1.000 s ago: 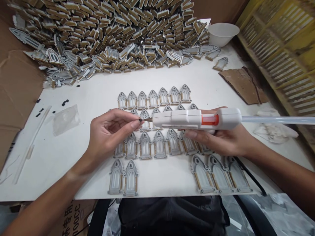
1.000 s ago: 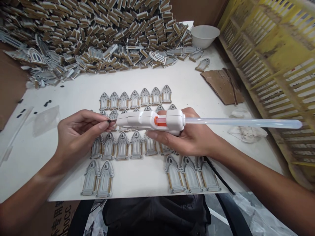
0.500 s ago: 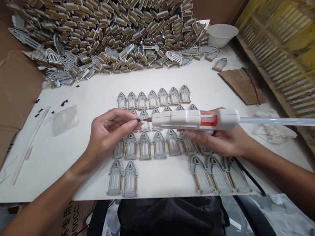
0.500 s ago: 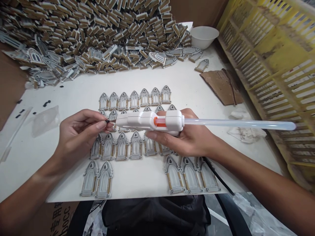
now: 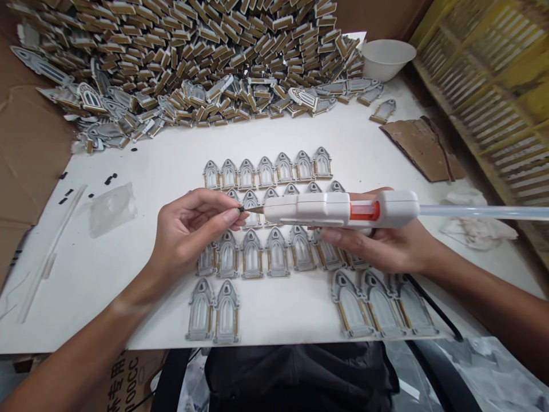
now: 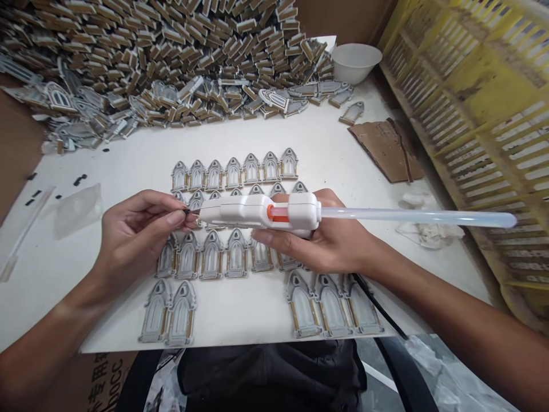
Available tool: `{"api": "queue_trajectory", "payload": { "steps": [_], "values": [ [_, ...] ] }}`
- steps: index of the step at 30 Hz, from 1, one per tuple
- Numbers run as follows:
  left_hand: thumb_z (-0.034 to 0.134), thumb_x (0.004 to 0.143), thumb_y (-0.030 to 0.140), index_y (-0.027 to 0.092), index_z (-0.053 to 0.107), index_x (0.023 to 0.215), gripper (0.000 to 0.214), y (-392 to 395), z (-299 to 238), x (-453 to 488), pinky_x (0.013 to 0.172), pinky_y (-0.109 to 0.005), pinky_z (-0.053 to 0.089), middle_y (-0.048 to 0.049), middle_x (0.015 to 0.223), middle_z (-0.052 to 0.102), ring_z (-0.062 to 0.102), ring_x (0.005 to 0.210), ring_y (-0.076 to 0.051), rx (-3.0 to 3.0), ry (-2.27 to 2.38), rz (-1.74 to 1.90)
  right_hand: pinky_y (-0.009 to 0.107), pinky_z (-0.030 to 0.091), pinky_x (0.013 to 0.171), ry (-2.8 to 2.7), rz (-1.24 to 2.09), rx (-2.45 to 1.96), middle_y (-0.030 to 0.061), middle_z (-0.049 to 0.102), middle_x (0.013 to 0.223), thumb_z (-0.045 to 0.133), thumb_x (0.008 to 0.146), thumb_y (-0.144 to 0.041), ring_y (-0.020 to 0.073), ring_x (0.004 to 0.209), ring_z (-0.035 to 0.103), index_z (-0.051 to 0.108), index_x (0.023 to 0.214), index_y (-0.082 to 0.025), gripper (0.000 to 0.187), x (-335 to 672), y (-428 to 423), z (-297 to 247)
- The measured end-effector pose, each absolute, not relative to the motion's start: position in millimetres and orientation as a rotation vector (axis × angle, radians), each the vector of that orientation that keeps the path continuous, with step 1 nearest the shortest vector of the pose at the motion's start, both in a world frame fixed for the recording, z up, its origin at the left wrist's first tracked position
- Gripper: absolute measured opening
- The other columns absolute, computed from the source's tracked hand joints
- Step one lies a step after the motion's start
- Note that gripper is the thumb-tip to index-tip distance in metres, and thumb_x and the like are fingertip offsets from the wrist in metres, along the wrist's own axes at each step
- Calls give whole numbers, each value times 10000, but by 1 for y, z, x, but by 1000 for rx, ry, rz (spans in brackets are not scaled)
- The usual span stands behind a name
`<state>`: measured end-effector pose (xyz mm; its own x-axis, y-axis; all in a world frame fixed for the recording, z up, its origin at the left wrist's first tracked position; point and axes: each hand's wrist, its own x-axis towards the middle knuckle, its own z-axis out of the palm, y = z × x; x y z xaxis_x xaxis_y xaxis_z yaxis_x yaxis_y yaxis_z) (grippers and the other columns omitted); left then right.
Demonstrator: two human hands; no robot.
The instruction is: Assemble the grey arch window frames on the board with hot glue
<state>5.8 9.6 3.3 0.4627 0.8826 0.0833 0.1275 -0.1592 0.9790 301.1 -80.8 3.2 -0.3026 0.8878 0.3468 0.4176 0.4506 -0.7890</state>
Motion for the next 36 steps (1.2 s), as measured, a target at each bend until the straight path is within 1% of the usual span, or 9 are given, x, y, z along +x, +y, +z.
{"api": "queue_trajectory", "payload": {
  "steps": [3,9,13,17,19,24,29,33,36],
  "values": [
    [832,942,296,274,823,1004,66,10,3,6,810,-334,728,-28,912,845,836,841,-219,1645,912,851,290,348,527,-1901,737,-1099,-46,553,627,685,1022,-306,107,527,487,659,777,-206,266,301,-81,3],
    [829,943,288,283,824,999,56,9,3,6,818,-327,728,-25,921,847,837,853,-218,1633,896,849,280,402,540,-1910,742,-1120,-15,656,688,672,1032,-333,127,572,574,731,865,-198,222,301,-81,4],
    [850,924,302,275,826,984,70,9,5,6,835,-351,734,-32,923,845,833,852,-229,1611,922,842,280,418,538,-1916,735,-1133,-2,690,700,667,1032,-349,141,577,595,733,848,-203,244,301,-82,3],
    [842,933,281,286,830,986,54,9,5,5,821,-322,727,-19,918,840,832,838,-213,1613,905,840,279,411,538,-1922,741,-1134,5,716,727,667,1031,-345,139,585,595,720,824,-201,258,302,-82,3],
    [839,940,270,289,833,990,54,9,4,5,817,-302,722,-12,921,839,832,840,-202,1612,888,845,280,400,543,-1927,737,-1131,-3,691,711,668,1031,-332,130,576,573,701,808,-201,261,301,-82,3],
    [837,946,273,291,835,999,57,9,4,5,799,-279,714,-10,925,836,834,849,-196,1654,889,850,280,353,529,-1915,742,-1111,-51,536,620,687,1018,-300,105,519,467,626,763,-217,275,300,-81,5],
    [838,942,304,287,830,999,60,9,4,5,797,-325,723,-23,927,837,835,837,-214,1692,924,839,288,326,520,-1917,730,-1105,-55,503,619,679,1027,-326,100,515,426,566,730,-223,334,300,-80,5],
    [844,943,301,298,839,1001,59,8,4,5,769,-293,704,-13,910,830,823,830,-195,1683,916,851,289,325,524,-1932,707,-1115,-59,491,619,679,1026,-318,95,517,423,549,723,-221,344,300,-80,4],
    [872,919,303,305,844,1010,95,8,3,5,741,-270,684,-6,916,830,810,826,-181,1676,908,874,286,322,520,-1931,685,-1101,-62,497,623,687,1019,-295,88,510,431,547,728,-217,333,300,-80,4]
  ]
}}
